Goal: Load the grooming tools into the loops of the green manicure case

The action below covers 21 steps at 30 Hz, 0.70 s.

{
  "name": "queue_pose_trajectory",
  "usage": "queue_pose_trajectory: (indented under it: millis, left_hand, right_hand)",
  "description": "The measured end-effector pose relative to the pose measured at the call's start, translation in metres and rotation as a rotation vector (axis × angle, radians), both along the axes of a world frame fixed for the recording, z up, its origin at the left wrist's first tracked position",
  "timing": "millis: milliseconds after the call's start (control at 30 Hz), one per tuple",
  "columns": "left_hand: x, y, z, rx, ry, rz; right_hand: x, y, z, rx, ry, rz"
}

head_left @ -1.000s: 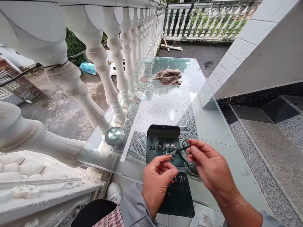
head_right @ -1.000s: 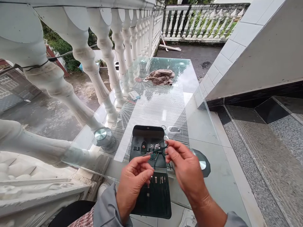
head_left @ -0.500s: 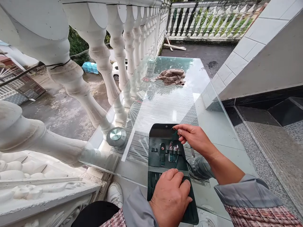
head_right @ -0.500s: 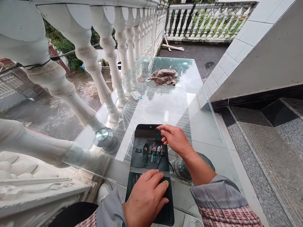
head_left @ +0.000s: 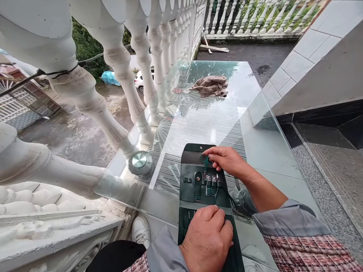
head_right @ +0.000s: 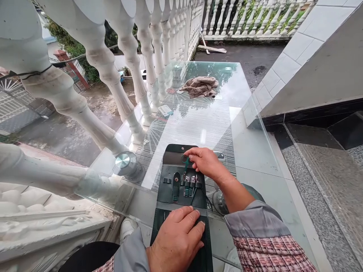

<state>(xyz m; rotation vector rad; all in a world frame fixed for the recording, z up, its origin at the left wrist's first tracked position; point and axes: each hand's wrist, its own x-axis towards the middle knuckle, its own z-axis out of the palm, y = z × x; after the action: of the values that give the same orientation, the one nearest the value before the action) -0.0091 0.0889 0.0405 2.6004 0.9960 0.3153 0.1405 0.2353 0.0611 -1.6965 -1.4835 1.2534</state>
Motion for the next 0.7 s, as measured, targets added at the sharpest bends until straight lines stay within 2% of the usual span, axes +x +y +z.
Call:
queue_pose_trajectory:
  millis: [333, 533, 633, 700]
  left_hand:
    - [0.0, 0.0, 0.0, 0.029, -0.022, 0.023]
    - [0.0, -0.001, -0.005, 0.101, -0.029, 0.025]
    - [0.0, -0.001, -0.005, 0.114, -0.032, 0.03]
    - [0.0, -0.001, -0.004, 0.11, -0.029, 0.03]
  right_hand:
    - [0.001, 0.002, 0.0, -0.086, 0.065, -0.005]
    - [0.003, 0.004, -0.005, -0.121, -0.012, 0.087]
    - [0.004, 0.005, -0.009, -0.055, -0.119, 0.136]
    - [0.005, 0.005, -0.012, 0.073, -0.224, 0.188]
